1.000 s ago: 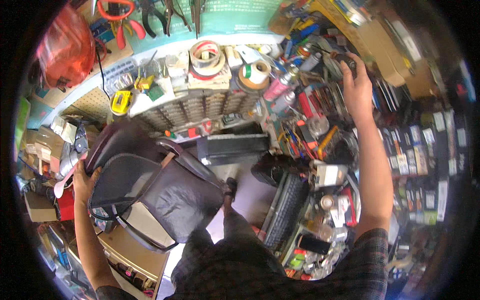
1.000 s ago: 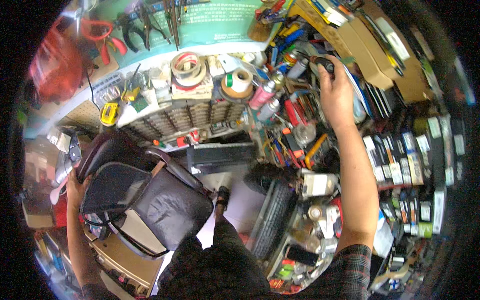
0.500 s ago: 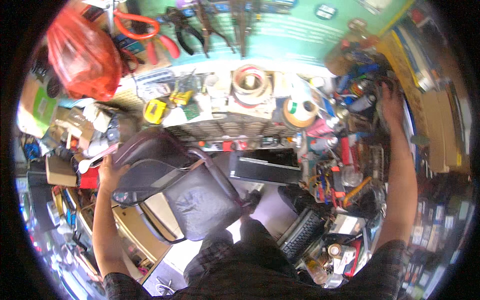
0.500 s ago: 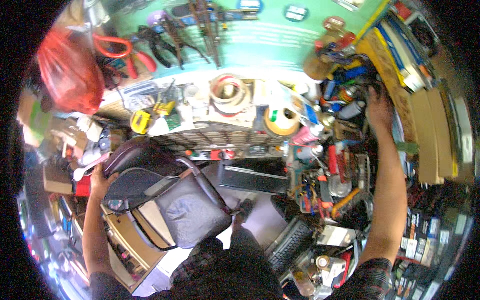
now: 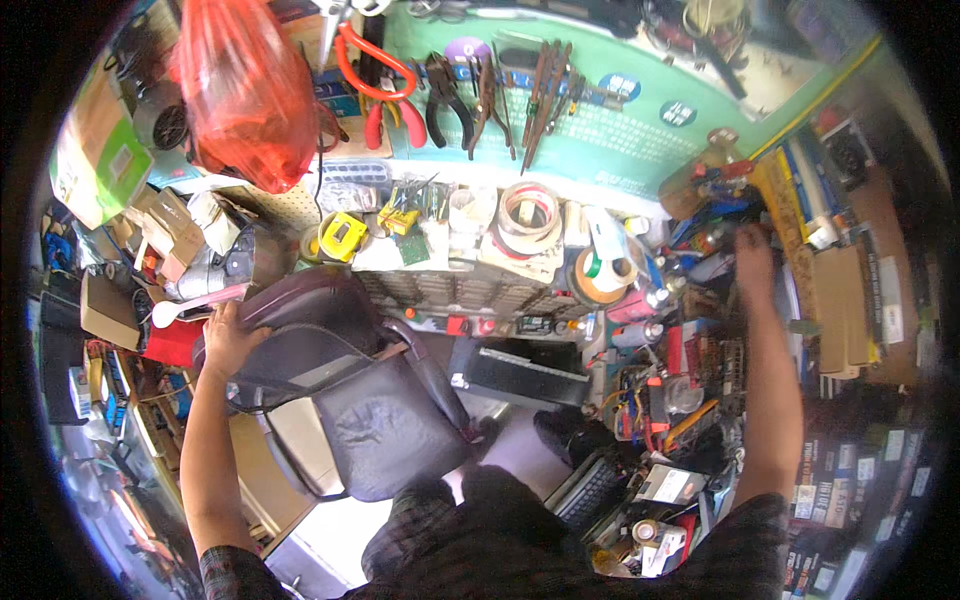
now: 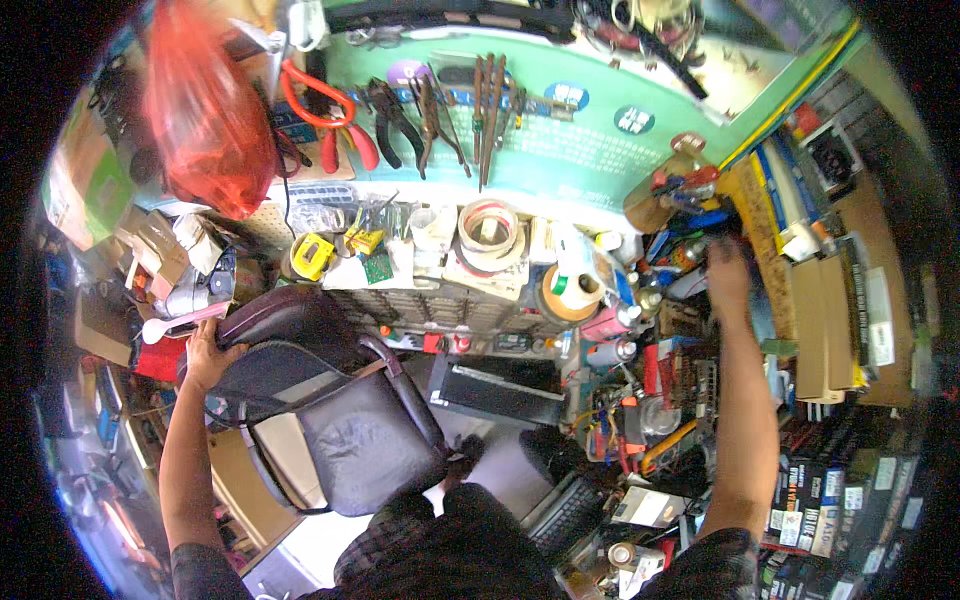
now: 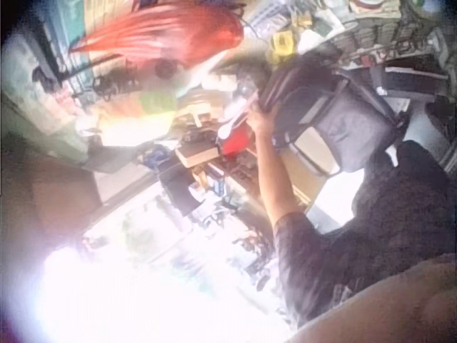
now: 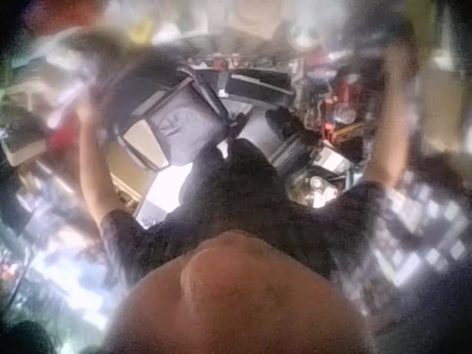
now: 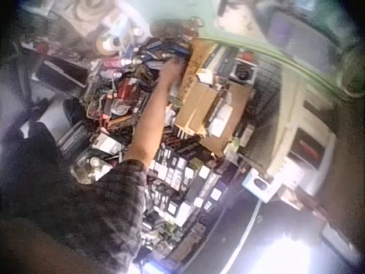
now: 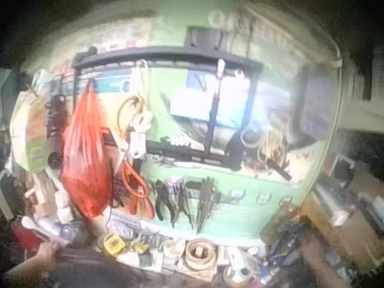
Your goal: The person uses a screwdriver to remove screws from an electric motor mounted on a stand, then retrieves a caliper to measure the motor's dimensions. The person repeatedly measures the motor while holding it with both hands.
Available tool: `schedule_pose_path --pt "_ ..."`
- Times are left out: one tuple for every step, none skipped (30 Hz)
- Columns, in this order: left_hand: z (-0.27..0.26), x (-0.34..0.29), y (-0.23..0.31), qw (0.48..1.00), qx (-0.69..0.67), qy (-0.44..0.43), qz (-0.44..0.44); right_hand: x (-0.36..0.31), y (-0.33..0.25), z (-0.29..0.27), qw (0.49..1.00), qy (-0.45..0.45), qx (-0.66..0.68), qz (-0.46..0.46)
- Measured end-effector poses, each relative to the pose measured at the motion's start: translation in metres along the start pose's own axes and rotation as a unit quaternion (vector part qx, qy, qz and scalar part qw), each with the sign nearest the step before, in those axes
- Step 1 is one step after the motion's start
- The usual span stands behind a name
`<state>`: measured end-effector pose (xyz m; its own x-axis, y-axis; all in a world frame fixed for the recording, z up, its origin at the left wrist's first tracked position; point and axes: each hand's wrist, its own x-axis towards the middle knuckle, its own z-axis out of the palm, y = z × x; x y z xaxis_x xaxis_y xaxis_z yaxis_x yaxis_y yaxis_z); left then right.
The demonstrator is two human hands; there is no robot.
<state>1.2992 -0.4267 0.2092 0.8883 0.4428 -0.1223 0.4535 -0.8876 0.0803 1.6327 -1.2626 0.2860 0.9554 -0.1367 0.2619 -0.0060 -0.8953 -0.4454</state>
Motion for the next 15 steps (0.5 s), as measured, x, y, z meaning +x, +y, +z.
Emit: schedule_pose_path --pt "-0.001 0.001 0.005 1.000 -0.010 0.000 0.001 -0.019 -0.023 -0.004 0.998 0.050 -0.031 -0.009" --pt "-0.005 -0.003 -0.002 1.000 -0.010 0.018 0.003 -0.038 -0.050 0.000 0.999 -0.025 0.010 -0.021" --pt "0.010 -0.003 -0.006 0.998 -0.012 0.057 0.016 -0.056 -0.068 -0.002 0.994 0.002 -0.058 -0.098" --pt "0.017 -0.003 -0.010 0.997 -0.021 0.067 0.026 -0.074 -0.094 0.004 0.993 -0.005 -0.005 -0.115" --pt "0.024 -0.004 -0.016 0.996 -0.027 0.074 0.034 -0.089 -0.136 -0.001 0.989 -0.057 0.026 -0.131" --pt "0.023 -0.009 -0.016 0.994 -0.031 0.091 0.043 -0.100 -0.171 -0.005 0.986 -0.078 0.009 -0.148" --pt "0.025 -0.012 -0.016 0.992 -0.017 0.116 0.049 -0.099 -0.193 -0.005 0.976 -0.043 -0.031 -0.212" --pt "0.028 -0.012 -0.023 0.991 -0.026 0.119 0.057 -0.094 -0.221 -0.011 0.968 -0.023 -0.025 -0.248" --pt "0.029 -0.012 -0.032 0.990 -0.031 0.124 0.063 -0.085 -0.248 -0.016 0.959 -0.004 -0.013 -0.283" --pt "0.025 -0.014 -0.030 0.991 -0.041 0.113 0.063 -0.074 -0.270 -0.023 0.959 0.036 -0.016 -0.282" --pt "0.016 -0.017 -0.019 0.991 -0.050 0.103 0.065 -0.063 -0.289 -0.030 0.957 0.076 -0.019 -0.280" --pt "0.010 -0.023 -0.015 0.992 -0.057 0.092 0.065 -0.049 -0.303 -0.034 0.943 0.124 -0.045 -0.307" --pt "0.009 -0.027 -0.011 0.981 -0.076 0.153 0.087 -0.033 -0.304 -0.041 0.927 0.175 -0.068 -0.326" --pt "0.018 -0.037 -0.011 0.967 -0.099 0.212 0.104 -0.015 -0.308 -0.042 0.918 0.207 -0.083 -0.327" --pt "0.030 -0.048 -0.010 0.948 -0.121 0.270 0.119 0.001 -0.312 -0.042 0.909 0.239 -0.097 -0.328"
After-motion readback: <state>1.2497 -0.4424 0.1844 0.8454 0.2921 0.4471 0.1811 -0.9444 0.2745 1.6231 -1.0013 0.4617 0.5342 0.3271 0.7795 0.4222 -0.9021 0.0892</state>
